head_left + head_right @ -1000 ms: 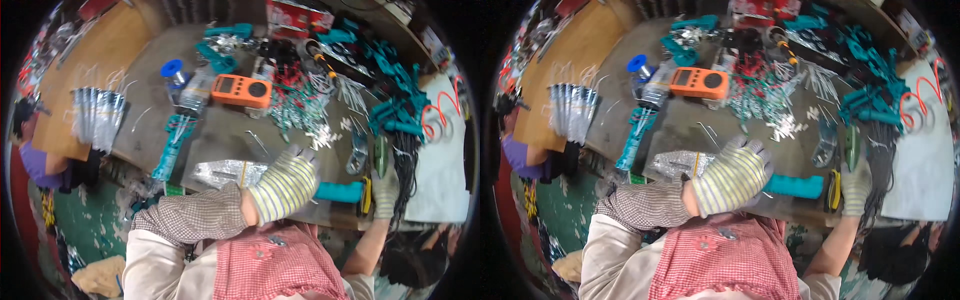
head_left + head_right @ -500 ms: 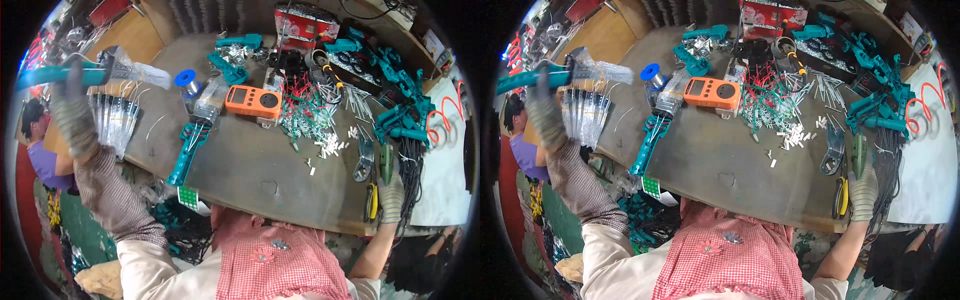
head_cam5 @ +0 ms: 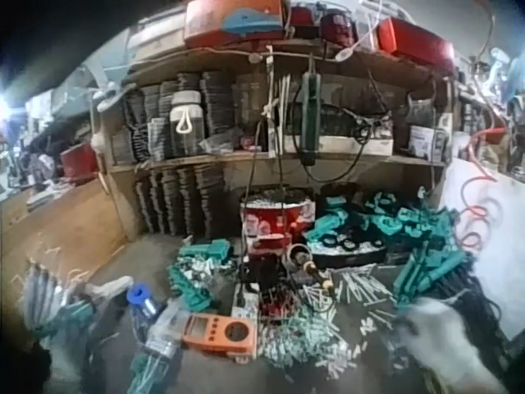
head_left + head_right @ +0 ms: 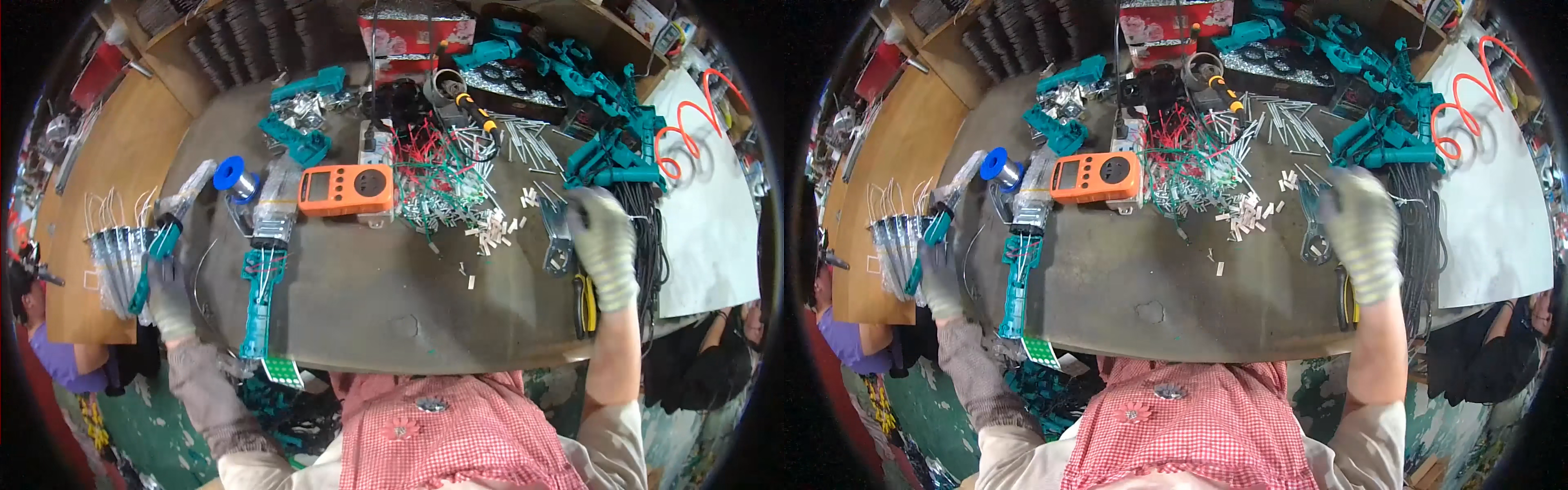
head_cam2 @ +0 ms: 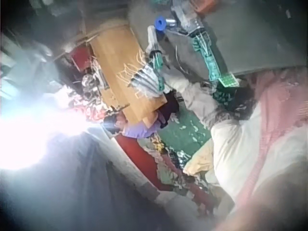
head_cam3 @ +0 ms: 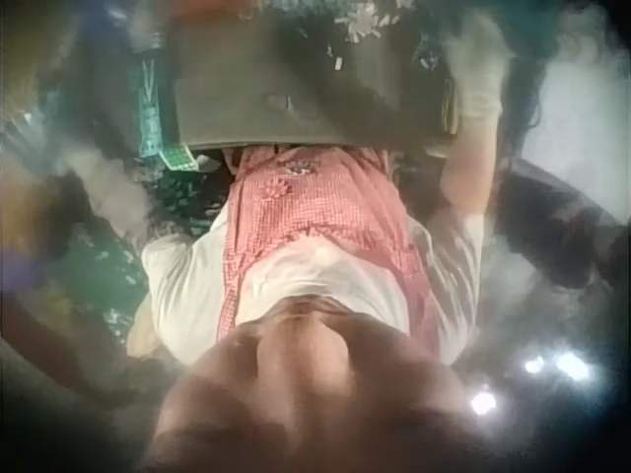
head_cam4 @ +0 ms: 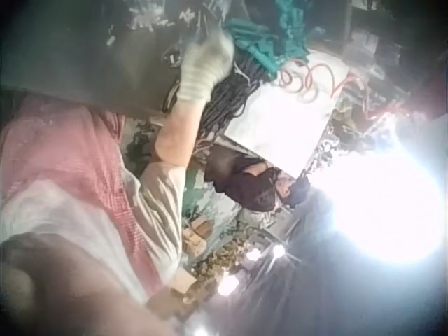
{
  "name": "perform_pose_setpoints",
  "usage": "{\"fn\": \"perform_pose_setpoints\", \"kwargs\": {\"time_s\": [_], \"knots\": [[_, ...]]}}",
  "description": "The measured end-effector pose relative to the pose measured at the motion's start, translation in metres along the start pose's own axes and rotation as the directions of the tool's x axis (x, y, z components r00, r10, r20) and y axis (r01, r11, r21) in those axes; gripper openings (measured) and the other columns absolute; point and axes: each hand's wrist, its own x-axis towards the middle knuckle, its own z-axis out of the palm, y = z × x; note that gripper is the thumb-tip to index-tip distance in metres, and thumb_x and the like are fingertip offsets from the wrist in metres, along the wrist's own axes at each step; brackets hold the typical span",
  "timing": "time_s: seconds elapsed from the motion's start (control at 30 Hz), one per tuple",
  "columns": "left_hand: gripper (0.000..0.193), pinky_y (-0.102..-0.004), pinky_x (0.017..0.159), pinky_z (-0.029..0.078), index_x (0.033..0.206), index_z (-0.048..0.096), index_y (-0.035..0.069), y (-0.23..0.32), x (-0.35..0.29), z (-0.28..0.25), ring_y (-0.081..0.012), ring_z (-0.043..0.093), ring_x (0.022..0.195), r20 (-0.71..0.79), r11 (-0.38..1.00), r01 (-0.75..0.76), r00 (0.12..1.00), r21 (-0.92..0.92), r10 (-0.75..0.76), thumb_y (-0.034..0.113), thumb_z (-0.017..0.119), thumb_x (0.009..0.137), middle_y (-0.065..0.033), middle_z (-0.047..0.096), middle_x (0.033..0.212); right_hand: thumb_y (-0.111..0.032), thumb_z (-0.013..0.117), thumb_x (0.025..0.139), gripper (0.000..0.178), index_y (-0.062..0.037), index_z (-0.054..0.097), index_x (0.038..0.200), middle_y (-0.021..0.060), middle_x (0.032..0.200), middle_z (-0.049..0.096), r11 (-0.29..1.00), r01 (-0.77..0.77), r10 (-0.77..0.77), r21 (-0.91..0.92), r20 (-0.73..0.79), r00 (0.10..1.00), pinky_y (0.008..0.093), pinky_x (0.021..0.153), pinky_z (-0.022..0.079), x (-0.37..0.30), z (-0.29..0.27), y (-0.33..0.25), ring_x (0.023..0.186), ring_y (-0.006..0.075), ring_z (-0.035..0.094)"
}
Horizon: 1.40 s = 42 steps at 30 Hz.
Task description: The person assembles electrical components by soldering wires to circuit components with a soldering iron, then installs the components into plastic housings using a power screwdriver.
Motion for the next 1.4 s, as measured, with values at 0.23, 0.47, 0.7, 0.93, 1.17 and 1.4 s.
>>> {"fn": "perform_pose_setpoints", "kwargs": {"time_s": [0.23, 0.47, 0.7, 0.93, 1.17, 1.4], "knots": [[0.042, -0.0456, 0.119, 0.046, 0.144, 0.062, 0.005, 0.102, -0.105, -0.074, -0.0275, 0.057, 0.139, 0.477, 0.216, -0.578, 0.793, 0.787, 0.379, 0.032, 0.054, 0.114, -0.0144, 0.060, 0.151, -0.034, 0.077, 0.091, 0.032, -0.0044, 0.071, 0.100, 0.0197, 0.093, 0.074, 0.924, 0.079, -0.002, -0.375, 0.201, 0.980, 0.0524, 0.079, 0.058, 0.037, 0.039, -0.003, 0.092, 0.0403, 0.073], [0.032, -0.0291, 0.061, 0.047, 0.106, 0.077, 0.002, 0.151, -0.071, -0.117, -0.0130, 0.060, 0.067, 0.053, 0.823, 0.322, 0.940, -0.468, -0.338, 0.031, 0.064, 0.108, -0.0042, 0.067, 0.079, -0.045, 0.080, 0.089, 0.050, -0.0049, 0.071, 0.117, 0.0252, 0.107, 0.076, 0.891, -0.206, 0.379, -0.405, 0.411, 0.829, 0.0560, 0.087, 0.059, -0.003, 0.018, 0.013, 0.101, 0.0441, 0.074], [0.075, -0.0579, 0.096, 0.056, 0.124, 0.073, -0.004, 0.049, 0.043, -0.067, -0.0522, 0.072, 0.108, -0.096, 0.790, 0.218, 0.975, 0.573, -0.199, 0.061, 0.078, 0.087, -0.0362, 0.074, 0.109, -0.032, 0.086, 0.083, 0.037, -0.0083, 0.070, 0.106, 0.0168, 0.098, 0.077, 0.947, -0.258, 0.309, -0.190, 0.327, 0.893, 0.0532, 0.086, 0.058, -0.023, 0.016, 0.005, 0.097, 0.0426, 0.073], [0.083, -0.0461, 0.104, 0.054, 0.156, 0.054, 0.001, 0.010, 0.039, -0.036, -0.0401, 0.069, 0.122, -0.239, 0.930, -0.111, 0.949, 0.349, 0.203, 0.049, 0.078, 0.092, -0.0249, 0.070, 0.138, -0.027, 0.085, 0.084, 0.033, -0.0074, 0.071, 0.106, 0.0155, 0.097, 0.075, 0.963, -0.260, 0.267, -0.066, 0.144, 0.953, 0.0516, 0.084, 0.058, -0.036, 0.022, 0.018, 0.093, 0.0420, 0.072], [0.079, -0.0365, 0.101, 0.053, 0.157, 0.053, 0.001, 0.241, -0.086, -0.033, -0.0252, 0.066, 0.117, -0.130, 0.879, -0.447, 0.893, -0.164, 0.430, 0.028, 0.084, 0.089, -0.0115, 0.067, 0.135, -0.024, 0.083, 0.089, 0.030, -0.0072, 0.073, 0.112, 0.0160, 0.085, 0.076, 0.896, -0.381, 0.359, 0.227, 0.133, 0.924, 0.0431, 0.074, 0.060, -0.055, 0.010, 0.018, 0.076, 0.0331, 0.074], [0.083, -0.0535, 0.107, 0.045, 0.139, 0.070, 0.013, 0.384, -0.175, 0.014, -0.0403, 0.056, 0.123, 0.466, 0.754, -0.629, 0.618, -0.190, 0.633, 0.039, 0.094, 0.064, -0.0160, 0.061, 0.129, -0.027, 0.072, 0.098, 0.043, 0.0036, 0.064, 0.128, 0.0077, 0.091, 0.075, 0.310, -0.615, 0.305, 0.725, 0.537, 0.787, 0.0277, 0.074, 0.055, -0.093, 0.005, -0.007, 0.081, 0.0102, 0.067]]}}
